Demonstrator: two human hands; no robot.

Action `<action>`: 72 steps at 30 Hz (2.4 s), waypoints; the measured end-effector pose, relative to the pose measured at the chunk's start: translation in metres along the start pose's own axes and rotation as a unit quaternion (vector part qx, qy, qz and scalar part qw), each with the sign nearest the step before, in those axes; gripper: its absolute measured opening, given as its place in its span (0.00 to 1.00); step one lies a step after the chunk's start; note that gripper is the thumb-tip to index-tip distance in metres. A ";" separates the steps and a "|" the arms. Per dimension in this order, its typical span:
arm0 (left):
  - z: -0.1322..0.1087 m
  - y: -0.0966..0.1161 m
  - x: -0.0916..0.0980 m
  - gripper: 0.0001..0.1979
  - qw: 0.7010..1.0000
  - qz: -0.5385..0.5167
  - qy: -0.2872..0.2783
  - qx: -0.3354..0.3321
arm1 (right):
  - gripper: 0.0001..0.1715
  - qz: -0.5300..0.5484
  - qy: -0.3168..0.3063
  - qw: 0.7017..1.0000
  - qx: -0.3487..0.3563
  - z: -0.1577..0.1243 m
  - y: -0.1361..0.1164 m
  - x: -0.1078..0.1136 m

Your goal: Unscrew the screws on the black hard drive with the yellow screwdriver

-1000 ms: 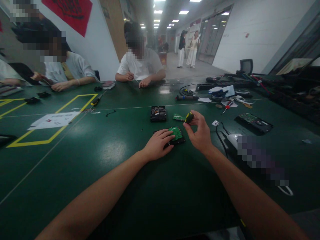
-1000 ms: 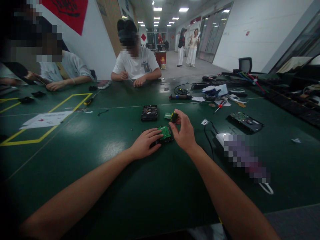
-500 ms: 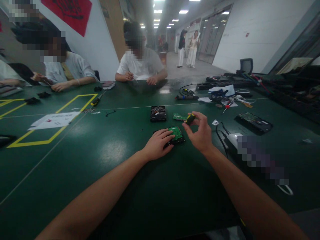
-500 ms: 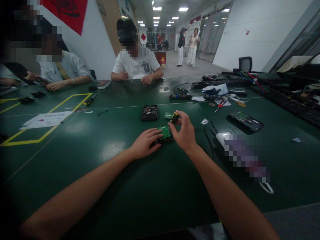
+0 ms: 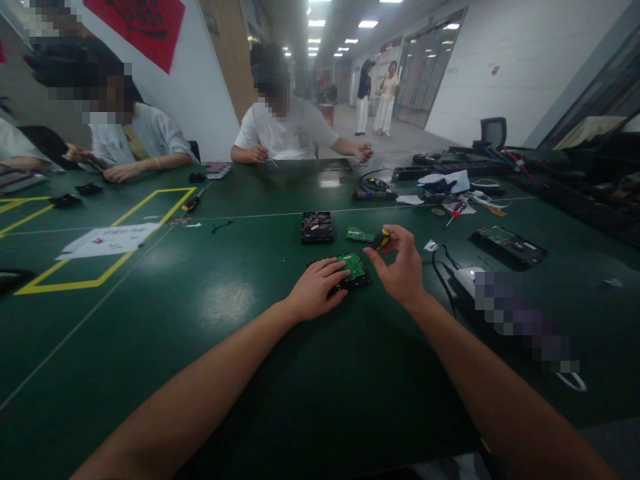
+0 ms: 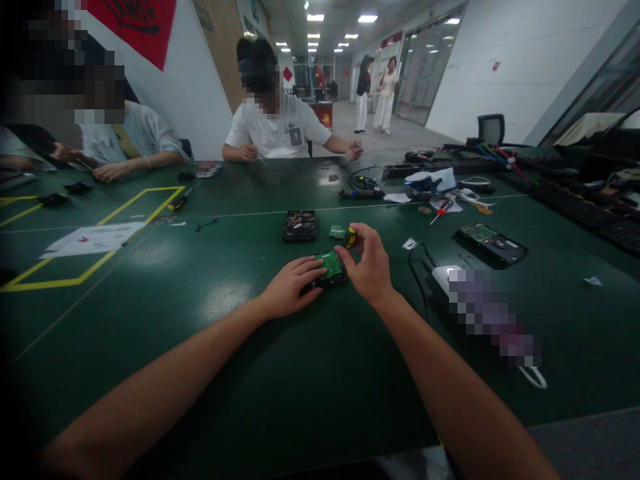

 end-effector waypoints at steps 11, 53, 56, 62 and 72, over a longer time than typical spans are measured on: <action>0.000 0.001 0.001 0.23 1.000 -0.008 0.005 0.000 | 0.33 0.037 -0.051 0.998 -0.020 -0.001 -0.003 -0.005; 0.000 0.000 0.001 0.24 1.000 -0.010 -0.001 0.006 | 0.38 0.058 -0.089 0.994 0.001 -0.001 -0.006 -0.010; 0.000 0.001 0.001 0.23 1.000 -0.012 0.002 0.005 | 0.38 0.078 -0.107 0.991 0.000 -0.002 -0.004 -0.014; 0.000 0.001 0.002 0.23 1.000 0.000 -0.006 0.004 | 0.36 0.016 -0.045 0.999 -0.004 -0.001 0.000 -0.006; 0.000 0.000 0.001 0.24 1.000 -0.011 0.000 0.000 | 0.31 -0.021 0.012 0.999 -0.023 0.000 0.000 0.002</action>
Point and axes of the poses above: each hand's wrist, its own z-axis towards the middle knuckle, its own x-axis out of the back of the hand, y = z × x, the point moved 6 cm from there along z, towards the middle knuckle, and after that the axes turned 9 degrees about -z, right-handed, at the moved point
